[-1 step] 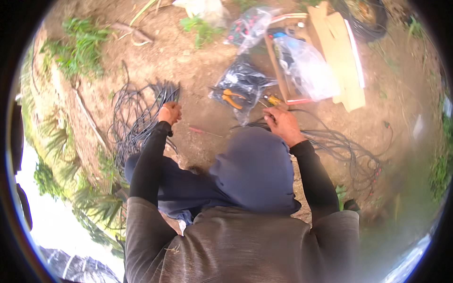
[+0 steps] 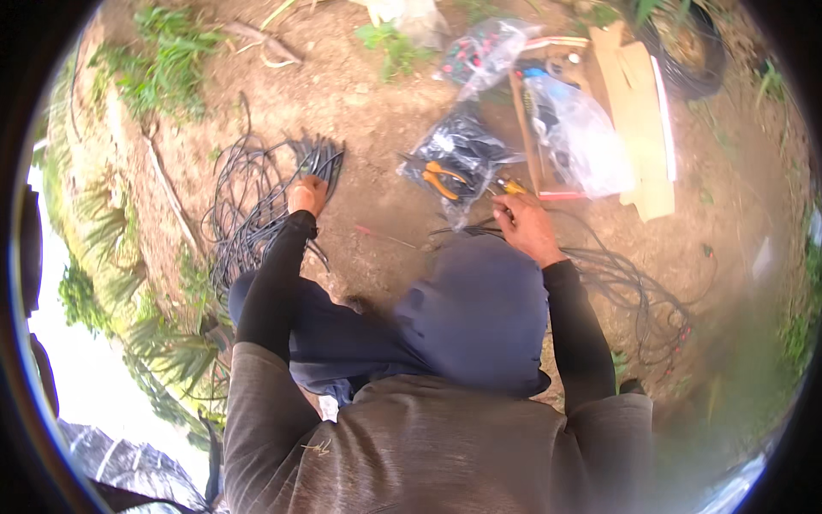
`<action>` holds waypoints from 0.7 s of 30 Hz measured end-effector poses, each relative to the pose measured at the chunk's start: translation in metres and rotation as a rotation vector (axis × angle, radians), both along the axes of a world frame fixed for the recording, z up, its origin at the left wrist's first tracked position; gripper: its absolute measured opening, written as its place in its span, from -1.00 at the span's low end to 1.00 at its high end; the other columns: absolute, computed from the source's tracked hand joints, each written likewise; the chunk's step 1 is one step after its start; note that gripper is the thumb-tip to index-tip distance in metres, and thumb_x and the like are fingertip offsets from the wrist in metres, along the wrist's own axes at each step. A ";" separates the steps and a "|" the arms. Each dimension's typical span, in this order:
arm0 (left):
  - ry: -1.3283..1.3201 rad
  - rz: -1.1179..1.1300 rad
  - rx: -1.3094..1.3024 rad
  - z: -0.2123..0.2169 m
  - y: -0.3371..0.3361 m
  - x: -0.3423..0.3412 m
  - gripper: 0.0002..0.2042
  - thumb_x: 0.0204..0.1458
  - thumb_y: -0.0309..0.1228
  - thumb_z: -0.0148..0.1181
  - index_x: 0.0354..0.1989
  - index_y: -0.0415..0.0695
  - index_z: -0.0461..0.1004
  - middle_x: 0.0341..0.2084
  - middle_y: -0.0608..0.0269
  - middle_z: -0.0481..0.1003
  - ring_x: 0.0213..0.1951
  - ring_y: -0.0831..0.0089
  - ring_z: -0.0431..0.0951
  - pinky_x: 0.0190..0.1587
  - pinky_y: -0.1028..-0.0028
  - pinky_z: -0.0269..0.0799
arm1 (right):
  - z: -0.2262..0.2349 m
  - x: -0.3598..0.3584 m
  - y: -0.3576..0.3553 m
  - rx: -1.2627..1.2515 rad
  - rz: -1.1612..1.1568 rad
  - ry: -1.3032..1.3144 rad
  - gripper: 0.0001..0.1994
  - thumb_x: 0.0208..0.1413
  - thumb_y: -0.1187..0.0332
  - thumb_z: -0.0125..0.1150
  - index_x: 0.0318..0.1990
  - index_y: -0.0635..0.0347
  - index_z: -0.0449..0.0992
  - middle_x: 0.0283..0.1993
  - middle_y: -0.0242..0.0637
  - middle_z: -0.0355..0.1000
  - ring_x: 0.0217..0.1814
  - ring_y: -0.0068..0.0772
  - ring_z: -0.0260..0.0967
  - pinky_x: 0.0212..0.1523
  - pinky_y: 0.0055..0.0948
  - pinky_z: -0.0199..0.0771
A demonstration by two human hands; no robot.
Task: The person assembles black cables by inserting small black plastic connectors onto the ends. They use a red-handled tool to crimp the connectors and yellow-handled pliers to cut the cables. The person works outdoors on bare soil with scattered tools and cable bundles nearby.
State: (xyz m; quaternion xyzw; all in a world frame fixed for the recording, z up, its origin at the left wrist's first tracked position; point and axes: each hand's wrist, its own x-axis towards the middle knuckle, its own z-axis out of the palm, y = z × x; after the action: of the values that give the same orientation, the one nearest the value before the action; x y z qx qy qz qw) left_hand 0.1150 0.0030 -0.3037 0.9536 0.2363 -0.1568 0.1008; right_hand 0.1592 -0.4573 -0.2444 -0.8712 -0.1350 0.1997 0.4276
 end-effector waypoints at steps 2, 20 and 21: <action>-0.039 0.315 0.163 0.018 0.017 -0.003 -0.67 0.04 -0.29 0.22 0.00 -0.02 0.48 -0.03 -0.12 0.48 -0.02 -0.01 0.53 -0.01 0.14 0.46 | -0.001 0.008 0.014 0.040 -0.023 0.079 -0.77 0.15 0.44 0.16 -0.03 0.20 0.54 -0.22 -0.22 0.51 -0.32 -0.30 0.49 -0.28 -0.41 0.48; -0.172 0.121 0.031 0.015 0.067 -0.083 -0.76 -0.10 -0.18 0.37 -0.26 0.04 0.60 -0.23 0.22 0.54 -0.09 0.19 0.52 -0.07 0.23 0.45 | -0.021 0.016 0.062 -0.211 0.434 0.376 -0.66 0.18 0.36 0.18 0.11 0.14 0.48 -0.07 -0.16 0.54 -0.19 -0.34 0.53 -0.15 -0.40 0.53; -0.169 0.109 0.008 0.026 0.073 -0.083 -0.75 -0.10 -0.17 0.37 -0.26 0.04 0.60 -0.25 0.22 0.54 -0.09 0.19 0.52 -0.08 0.23 0.45 | -0.017 0.017 0.069 -0.220 0.459 0.341 -0.67 0.18 0.37 0.17 0.11 0.15 0.48 -0.08 -0.16 0.54 -0.20 -0.33 0.53 -0.15 -0.39 0.53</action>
State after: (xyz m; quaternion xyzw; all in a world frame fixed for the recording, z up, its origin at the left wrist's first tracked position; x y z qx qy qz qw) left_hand 0.0316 0.0763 -0.2778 0.9496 0.2792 -0.0692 0.1248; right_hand 0.1764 -0.3886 -0.2612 -0.8129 -0.2323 0.4479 0.2908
